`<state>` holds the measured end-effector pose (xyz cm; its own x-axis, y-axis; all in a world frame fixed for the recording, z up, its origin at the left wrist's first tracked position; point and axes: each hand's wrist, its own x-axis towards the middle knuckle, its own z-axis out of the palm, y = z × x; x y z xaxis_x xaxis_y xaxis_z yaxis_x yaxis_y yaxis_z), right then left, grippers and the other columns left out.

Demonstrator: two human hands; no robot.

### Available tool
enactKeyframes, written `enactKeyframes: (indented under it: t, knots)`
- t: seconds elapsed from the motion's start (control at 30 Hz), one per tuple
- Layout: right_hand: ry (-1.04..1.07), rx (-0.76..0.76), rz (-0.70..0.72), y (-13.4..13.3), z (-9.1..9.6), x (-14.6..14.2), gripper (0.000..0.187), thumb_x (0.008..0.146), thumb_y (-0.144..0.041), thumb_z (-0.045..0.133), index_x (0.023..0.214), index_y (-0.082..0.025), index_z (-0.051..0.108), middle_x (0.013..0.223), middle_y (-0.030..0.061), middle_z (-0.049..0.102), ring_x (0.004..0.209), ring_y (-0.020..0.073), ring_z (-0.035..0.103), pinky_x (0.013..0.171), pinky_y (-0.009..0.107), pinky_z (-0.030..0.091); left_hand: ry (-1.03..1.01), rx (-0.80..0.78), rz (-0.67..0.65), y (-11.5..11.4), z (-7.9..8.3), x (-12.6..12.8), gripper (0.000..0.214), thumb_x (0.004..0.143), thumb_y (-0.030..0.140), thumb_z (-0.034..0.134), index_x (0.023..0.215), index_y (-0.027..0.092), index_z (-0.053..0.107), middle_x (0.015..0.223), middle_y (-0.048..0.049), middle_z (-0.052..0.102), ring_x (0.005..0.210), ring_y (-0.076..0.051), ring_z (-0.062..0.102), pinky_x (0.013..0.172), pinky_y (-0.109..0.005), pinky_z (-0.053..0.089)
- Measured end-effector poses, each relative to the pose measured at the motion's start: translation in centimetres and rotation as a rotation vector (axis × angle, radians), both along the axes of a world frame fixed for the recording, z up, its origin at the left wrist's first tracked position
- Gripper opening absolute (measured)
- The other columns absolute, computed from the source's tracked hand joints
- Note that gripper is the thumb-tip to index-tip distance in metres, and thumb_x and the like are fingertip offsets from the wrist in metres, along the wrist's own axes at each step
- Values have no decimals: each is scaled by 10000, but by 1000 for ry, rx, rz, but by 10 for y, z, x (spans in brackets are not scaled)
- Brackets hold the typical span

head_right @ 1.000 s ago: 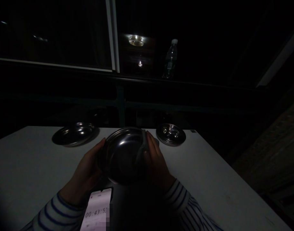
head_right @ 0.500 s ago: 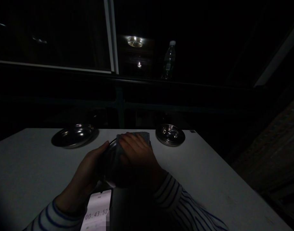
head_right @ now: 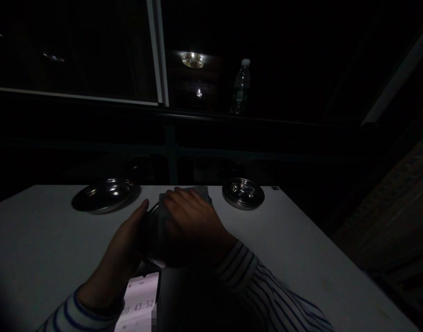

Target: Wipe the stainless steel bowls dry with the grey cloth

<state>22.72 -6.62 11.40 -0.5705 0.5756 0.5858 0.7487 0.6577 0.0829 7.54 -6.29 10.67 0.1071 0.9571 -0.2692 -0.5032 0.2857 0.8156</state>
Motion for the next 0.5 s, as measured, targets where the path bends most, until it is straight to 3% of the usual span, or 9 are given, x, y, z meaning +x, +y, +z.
enactKeyframes:
  t: [0.13, 0.27, 0.5]
  knots:
    - [250, -166, 1, 5, -2, 19, 447, 902, -300, 257, 1271, -85, 387, 1340, 105, 398, 1271, 157, 288, 1055, 365, 269, 30, 19, -40, -2, 2, -2, 247, 682, 354, 631, 680, 107, 620, 518, -8, 585, 469, -132, 552, 458, -226, 439]
    - [518, -313, 7, 5, -14, 32, 437, 906, -310, 259, 1303, -153, 352, 1365, 71, 365, 1276, 140, 283, 1072, 382, 239, -38, -49, -73, -2, 8, -4, 219, 760, 302, 547, 715, 104, 632, 557, -41, 633, 504, -161, 603, 483, -256, 485]
    - [858, -405, 44, -6, -36, 39, 445, 908, -353, 253, 1339, -245, 280, 1398, 11, 314, 1295, 159, 246, 1084, 391, 194, -258, -63, -72, 0, 12, -7, 263, 835, 233, 424, 711, 116, 623, 524, -34, 647, 428, -145, 599, 398, -227, 472]
